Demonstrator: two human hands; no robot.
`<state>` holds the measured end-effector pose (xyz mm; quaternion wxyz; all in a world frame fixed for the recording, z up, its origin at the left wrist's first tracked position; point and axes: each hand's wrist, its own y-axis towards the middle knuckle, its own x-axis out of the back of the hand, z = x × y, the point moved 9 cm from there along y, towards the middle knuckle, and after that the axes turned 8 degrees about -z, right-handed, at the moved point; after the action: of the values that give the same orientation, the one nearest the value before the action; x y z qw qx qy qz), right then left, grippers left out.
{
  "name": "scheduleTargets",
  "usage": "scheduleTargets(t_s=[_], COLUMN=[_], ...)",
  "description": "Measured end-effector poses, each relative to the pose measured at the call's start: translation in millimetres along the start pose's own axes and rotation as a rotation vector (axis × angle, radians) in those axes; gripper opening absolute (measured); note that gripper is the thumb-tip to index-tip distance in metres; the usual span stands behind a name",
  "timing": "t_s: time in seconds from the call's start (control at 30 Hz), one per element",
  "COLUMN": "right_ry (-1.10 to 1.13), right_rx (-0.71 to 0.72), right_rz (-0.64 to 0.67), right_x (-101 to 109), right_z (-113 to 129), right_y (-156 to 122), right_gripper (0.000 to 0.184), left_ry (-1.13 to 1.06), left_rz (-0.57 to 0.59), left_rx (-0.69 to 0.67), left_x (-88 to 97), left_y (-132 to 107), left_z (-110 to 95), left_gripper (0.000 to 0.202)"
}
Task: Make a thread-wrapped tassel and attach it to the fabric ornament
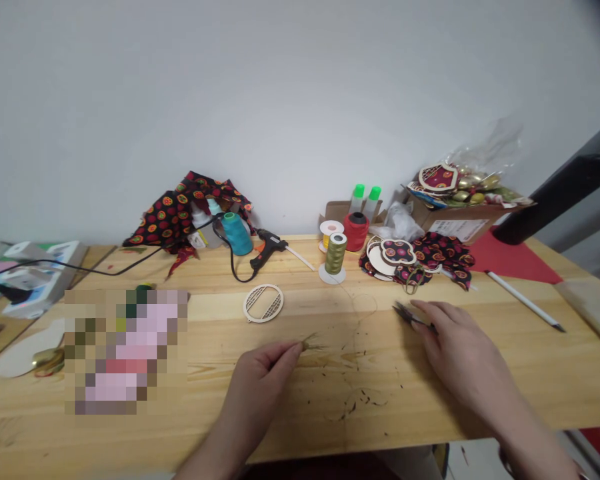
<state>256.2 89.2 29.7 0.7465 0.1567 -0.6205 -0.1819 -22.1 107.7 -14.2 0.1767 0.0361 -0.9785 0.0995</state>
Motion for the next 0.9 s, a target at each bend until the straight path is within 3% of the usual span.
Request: scheduleTargets(t_s=[0.1, 0.2, 0.47, 0.67, 0.77, 0.9], right_ry=[-0.125, -0.156, -0.15, -0.101, 0.043, 0.552], right_rx=[-0.017, -0.047, -0.078, -0.137, -0.198, -0.4], right_rz=[0.162, 0.245, 0.252, 0.199, 0.137, 0.144], right_x=[-9.3, -15.8, -21.3, -12.5, -2.1, 5.5], right_z=[-20.6, -35.5, -46.7, -49.8, -43.8, -19.8], right_y=[-18.1, -29.9, -30.8, -30.1, -29.9, -33.9], right_gripper=[0.032, 0.034, 0.034, 0.035, 0.035, 0.032], left_ry=[0.002, 0.012, 0.041, 0.039, 0.043, 0.037], left_rz=[0.001, -0.005, -0.003, -0.008, -0.013, -0.024], left_rx=[0.011, 0.027, 0.006, 0.003, 0.009, 0.007], left_x=[1.3, 2.2, 3.1, 4.5, 5.5, 7.8], left_y=[0.2, 0.2, -1.0, -2.3, -2.4, -2.6], left_z=[1.0, 1.2, -2.0, -0.2, 2.3, 0.5], left_gripper=[0.026, 0.026, 0.025, 0.025, 0.026, 0.025])
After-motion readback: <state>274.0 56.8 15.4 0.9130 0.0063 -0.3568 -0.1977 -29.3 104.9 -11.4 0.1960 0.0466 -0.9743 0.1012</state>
